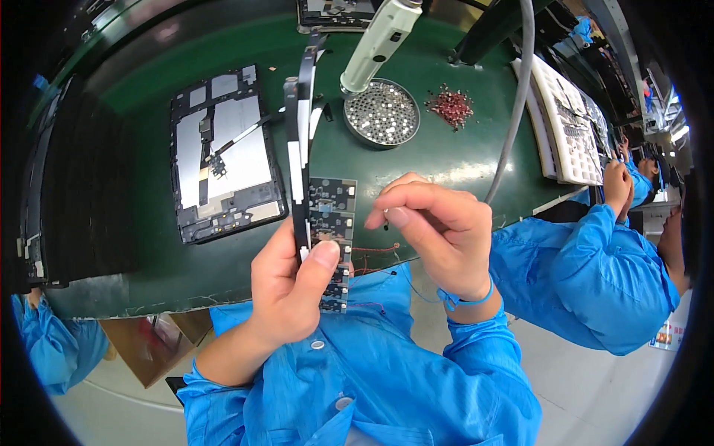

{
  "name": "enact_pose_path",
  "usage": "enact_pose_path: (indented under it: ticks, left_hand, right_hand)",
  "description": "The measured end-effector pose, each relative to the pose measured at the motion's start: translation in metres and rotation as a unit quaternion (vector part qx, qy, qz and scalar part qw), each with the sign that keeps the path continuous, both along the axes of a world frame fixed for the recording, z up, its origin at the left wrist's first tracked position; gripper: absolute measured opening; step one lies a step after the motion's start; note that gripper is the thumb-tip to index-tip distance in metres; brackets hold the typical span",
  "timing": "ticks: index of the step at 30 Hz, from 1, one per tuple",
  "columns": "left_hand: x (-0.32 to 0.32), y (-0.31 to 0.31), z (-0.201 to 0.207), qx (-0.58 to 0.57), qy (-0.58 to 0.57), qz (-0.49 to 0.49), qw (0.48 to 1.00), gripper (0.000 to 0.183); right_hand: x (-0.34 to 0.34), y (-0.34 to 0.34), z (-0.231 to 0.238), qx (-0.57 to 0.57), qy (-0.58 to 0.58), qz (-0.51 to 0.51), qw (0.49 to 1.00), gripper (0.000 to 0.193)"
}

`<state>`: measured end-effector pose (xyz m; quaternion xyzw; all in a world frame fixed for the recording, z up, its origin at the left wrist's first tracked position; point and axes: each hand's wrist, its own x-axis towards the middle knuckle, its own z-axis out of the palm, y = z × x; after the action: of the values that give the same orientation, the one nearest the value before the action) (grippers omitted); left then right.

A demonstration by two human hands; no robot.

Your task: The person assembles tablets by placing ribbon cables and boards into tablet frames, driving screws with an electric screwdriver, and placing the assembled frames onto the conveyor shelf. The person also attaches small components onto circuit board strips by hand.

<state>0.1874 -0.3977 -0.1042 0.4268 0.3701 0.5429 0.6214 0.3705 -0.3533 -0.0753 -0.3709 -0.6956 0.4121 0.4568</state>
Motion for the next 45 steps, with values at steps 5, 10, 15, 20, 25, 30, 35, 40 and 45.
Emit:
enact_pose_path:
  ticks: [5,10,15,20,25,30,35,40,45]
  left_hand:
    - [-0.002,0.001,-0.001,-0.004,0.003,-0.003,1.0,0.025]
    - [-0.004,0.004,-0.004,0.002,0.016,-0.006,1.0,0.025]
    - [0.001,0.004,-0.007,0.034,0.055,0.051,0.997,0.021]
    - [-0.006,0.005,-0.016,0.032,0.043,-0.012,0.998,0.021]
    - [0.001,0.006,-0.007,0.001,0.011,0.024,1.0,0.015]
    - [0.001,0.006,-0.013,0.017,0.032,0.045,0.998,0.015]
    - [-0.001,0.006,-0.015,0.036,0.056,0.049,0.997,0.015]
    - [0.0,0.007,-0.019,0.037,0.061,0.06,0.996,0.014]
    - [-0.003,0.007,-0.022,0.055,0.096,0.057,0.992,0.013]
  right_hand:
    - [-0.006,-0.002,-0.009,-0.085,0.067,0.022,0.994,0.014]
    - [-0.009,-0.002,-0.01,-0.103,0.069,0.031,0.992,0.012]
    - [-0.012,-0.001,-0.009,-0.096,0.033,0.038,0.994,0.009]
    - [-0.015,-0.002,-0.01,-0.059,-0.037,0.038,0.997,0.005]
    - [-0.018,-0.003,-0.011,-0.082,-0.038,0.023,0.996,0.004]
    - [-0.017,-0.002,-0.011,-0.081,-0.021,0.034,0.996,0.005]
    - [-0.017,-0.002,-0.01,-0.084,-0.061,0.038,0.994,0.005]
    - [-0.015,-0.001,-0.014,-0.093,-0.034,0.049,0.994,0.004]
    - [-0.015,0.0,-0.014,-0.095,-0.037,0.064,0.993,0.004]
